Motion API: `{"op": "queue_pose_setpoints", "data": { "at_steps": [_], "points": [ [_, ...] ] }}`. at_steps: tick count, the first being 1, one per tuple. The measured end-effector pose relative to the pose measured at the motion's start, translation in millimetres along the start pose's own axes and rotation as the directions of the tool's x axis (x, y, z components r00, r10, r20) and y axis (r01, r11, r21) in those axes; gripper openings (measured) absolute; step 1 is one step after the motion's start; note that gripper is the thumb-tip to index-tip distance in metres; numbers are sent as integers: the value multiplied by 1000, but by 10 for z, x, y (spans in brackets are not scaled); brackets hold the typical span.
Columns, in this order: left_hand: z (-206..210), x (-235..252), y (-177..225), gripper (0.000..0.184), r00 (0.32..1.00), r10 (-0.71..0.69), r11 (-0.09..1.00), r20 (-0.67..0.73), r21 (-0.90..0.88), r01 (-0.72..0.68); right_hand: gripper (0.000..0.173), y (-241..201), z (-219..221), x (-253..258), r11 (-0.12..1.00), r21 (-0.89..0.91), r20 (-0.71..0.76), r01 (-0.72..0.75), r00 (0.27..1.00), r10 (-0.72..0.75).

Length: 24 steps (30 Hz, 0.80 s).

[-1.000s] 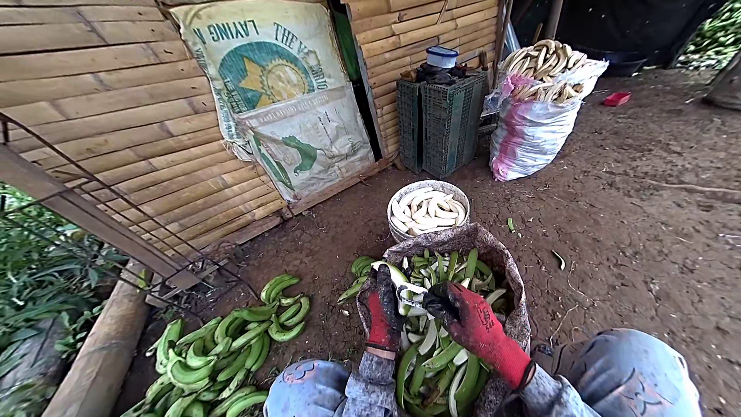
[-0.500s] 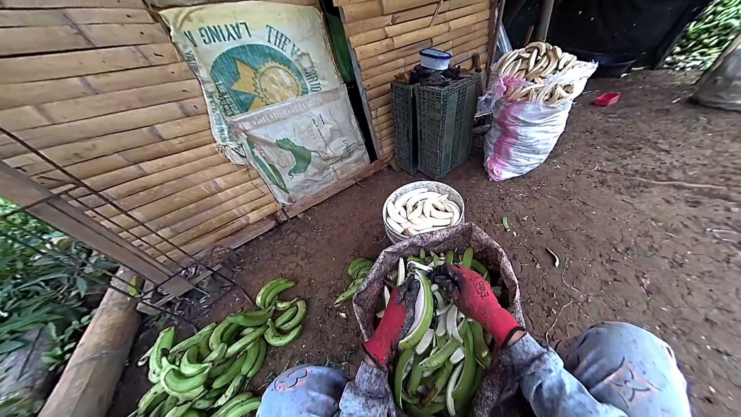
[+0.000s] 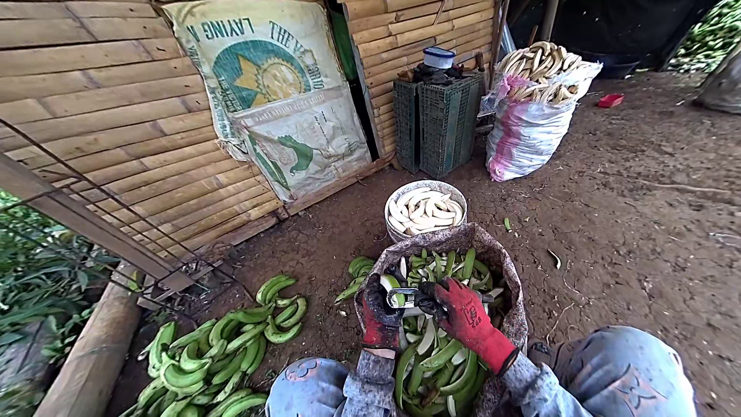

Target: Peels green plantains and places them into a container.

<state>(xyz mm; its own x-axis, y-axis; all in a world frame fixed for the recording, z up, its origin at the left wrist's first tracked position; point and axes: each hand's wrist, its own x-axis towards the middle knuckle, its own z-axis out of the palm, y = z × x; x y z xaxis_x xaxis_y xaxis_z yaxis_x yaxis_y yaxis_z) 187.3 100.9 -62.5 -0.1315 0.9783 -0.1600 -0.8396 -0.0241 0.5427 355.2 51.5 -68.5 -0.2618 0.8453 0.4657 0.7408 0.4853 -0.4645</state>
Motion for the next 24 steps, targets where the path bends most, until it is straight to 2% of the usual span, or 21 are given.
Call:
{"op": "queue_pose_setpoints", "data": {
  "at_steps": [3,5,8,11,14,16,17,18,19,20,21,22,23,24],
  "points": [
    [1,-23,-54,46,986,84,992,143,80,-96,40,-57,-124,112,988,49,128,-150,981,142],
    [50,-96,-87,42,981,142,963,131,213,-167,39,-24,-109,121,985,76,127,-154,981,144],
    [78,-141,-72,35,968,228,810,105,531,-249,41,6,-66,69,990,65,119,-129,986,121],
    [129,-215,-39,42,954,261,587,147,760,-277,44,16,-35,107,989,33,133,-147,981,141],
    [150,-288,-71,40,941,255,433,222,844,-316,42,22,-65,181,973,82,151,-214,968,200],
    [207,-419,-93,39,955,171,390,243,873,-293,40,71,-152,283,926,94,216,-366,915,340],
    [248,-481,-90,40,960,119,406,254,870,-280,39,128,-196,346,894,76,238,-442,879,414],
    [267,-495,-95,38,971,86,470,225,850,-239,39,182,-228,389,868,53,248,-494,849,467],
    [267,-442,-110,38,987,48,600,152,786,-150,40,232,-244,394,859,56,234,-509,843,484],
    [187,-299,-96,47,989,-83,781,122,624,-11,40,278,-247,365,874,98,190,-477,871,454],
    [67,-144,-40,55,950,-247,905,189,396,156,39,329,-222,313,908,167,118,-384,922,368],
    [-66,5,3,55,875,-356,934,328,166,317,38,373,-189,255,939,235,64,-251,968,242],
    [-168,124,24,51,801,-382,911,461,41,411,37,398,-172,209,951,286,62,-114,993,100],
    [-228,207,30,47,762,-369,897,533,-11,442,36,390,-171,180,953,303,96,6,995,-37]
  ]
}}
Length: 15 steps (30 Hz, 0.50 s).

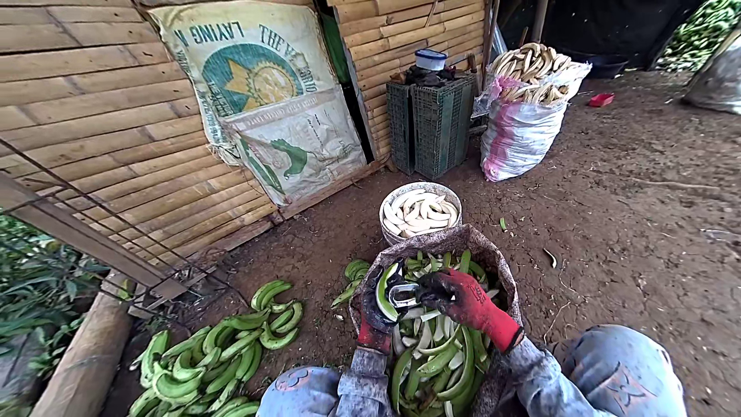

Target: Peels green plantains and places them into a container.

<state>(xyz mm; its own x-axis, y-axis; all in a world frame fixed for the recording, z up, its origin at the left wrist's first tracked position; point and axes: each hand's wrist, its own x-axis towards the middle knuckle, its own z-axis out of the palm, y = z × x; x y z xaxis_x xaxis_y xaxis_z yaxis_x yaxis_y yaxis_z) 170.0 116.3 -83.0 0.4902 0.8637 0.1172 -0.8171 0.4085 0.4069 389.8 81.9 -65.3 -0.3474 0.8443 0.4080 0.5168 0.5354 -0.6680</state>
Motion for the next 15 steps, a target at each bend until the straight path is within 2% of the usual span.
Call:
{"op": "queue_pose_setpoints", "data": {
  "at_steps": [1,3,4,6,7,8,9,11,12,13,15],
  "points": [
    [-8,19,10,41,1000,5,999,20,-41,-4,36,-19,22,-11,994,-39,61,99,993,-96],
    [73,18,-56,39,993,105,985,-54,141,-97,35,-36,87,-25,976,-149,87,159,985,-147],
    [144,-2,-109,40,976,182,947,-123,287,-141,35,-49,121,-29,976,-184,49,114,993,-106],
    [302,-52,-175,43,932,291,828,-217,545,-131,37,-89,153,16,970,-224,-58,-90,995,79],
    [370,-65,-211,42,908,338,753,-249,650,-102,39,-117,128,66,949,-214,-104,-232,971,214],
    [409,-85,-229,38,876,404,631,-264,773,-58,41,-120,86,116,909,-210,-125,-361,932,341],
    [425,-113,-210,33,844,478,459,-242,889,-5,44,-111,41,155,868,-214,-123,-449,894,432],
    [396,-70,-129,34,764,609,208,-212,973,104,52,-102,27,161,872,-158,-143,-464,884,445],
    [384,-53,-89,38,742,636,175,-212,976,128,58,-113,63,135,906,-109,-157,-408,907,390],
    [371,-32,-62,41,730,647,195,-220,973,121,62,-150,110,124,939,-45,-141,-340,933,331],
    [356,-8,-70,46,730,633,295,-259,952,82,65,-295,213,147,965,-24,4,-260,966,260]
  ]
}}
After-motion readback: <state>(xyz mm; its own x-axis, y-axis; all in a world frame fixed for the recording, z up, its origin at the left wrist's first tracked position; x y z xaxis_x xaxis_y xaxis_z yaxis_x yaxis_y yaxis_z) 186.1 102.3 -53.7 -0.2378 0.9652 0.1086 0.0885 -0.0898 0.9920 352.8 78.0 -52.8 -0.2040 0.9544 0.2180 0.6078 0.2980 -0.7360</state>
